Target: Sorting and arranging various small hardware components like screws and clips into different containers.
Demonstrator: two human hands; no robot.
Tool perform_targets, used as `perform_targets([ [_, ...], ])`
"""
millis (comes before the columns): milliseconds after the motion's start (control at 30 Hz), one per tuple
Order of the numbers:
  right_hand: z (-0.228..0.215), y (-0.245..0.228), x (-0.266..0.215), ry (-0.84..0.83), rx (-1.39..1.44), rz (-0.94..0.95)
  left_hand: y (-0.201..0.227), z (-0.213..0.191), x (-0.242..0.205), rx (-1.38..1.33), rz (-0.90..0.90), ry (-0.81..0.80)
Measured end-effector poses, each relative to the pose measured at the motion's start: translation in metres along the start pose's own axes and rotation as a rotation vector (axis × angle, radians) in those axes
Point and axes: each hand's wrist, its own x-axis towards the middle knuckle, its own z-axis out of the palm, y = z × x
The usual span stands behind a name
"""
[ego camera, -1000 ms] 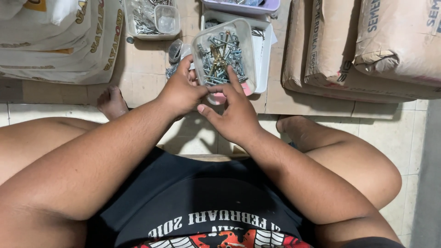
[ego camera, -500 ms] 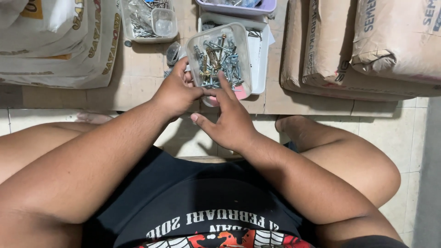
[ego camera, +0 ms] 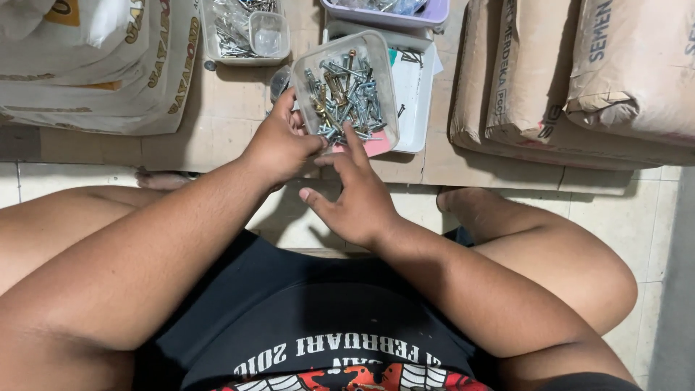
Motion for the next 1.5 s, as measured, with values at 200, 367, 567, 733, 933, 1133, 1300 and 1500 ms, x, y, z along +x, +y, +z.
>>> perform_targets([
  [200, 0.001, 0.004, 0.003, -0.029, -0.037, -0.039, -0.001, -0.001, 0.001, -0.031, -0.014, 0.007],
  [367, 0.001, 0.006, 0.006, -0.031, -0.036, -0.068, -0.008, -0.010, 0.007, -0.017, -0.010, 0.012],
  [567, -0.007, 0.003, 0.014, 0.018, -0.029, -0.081, -0.020, -0.030, 0.016, 0.060, -0.035, 0.048],
  [733, -0.006, 0.033, 0.029, 0.135, -0.010, -0.043, -0.039, -0.069, 0.035, 0.229, -0.070, 0.193],
  [933, -0.012, 0.045, 0.044, 0.201, 0.039, -0.060, -0.072, -0.123, 0.058, 0.629, -0.199, 0.342],
  [1133, -0.018, 0.046, 0.057, 0.225, 0.016, -0.052, -0.085, -0.144, 0.067, 0.643, -0.288, 0.349],
  [1300, -0.021, 0.050, 0.066, 0.259, -0.033, -0.056, -0.134, -0.177, 0.096, 0.780, -0.364, 0.401],
  [1500, -0.019, 0.054, 0.080, 0.291, -0.123, -0.136, -0.124, -0.177, 0.097, 0.824, -0.450, 0.344],
])
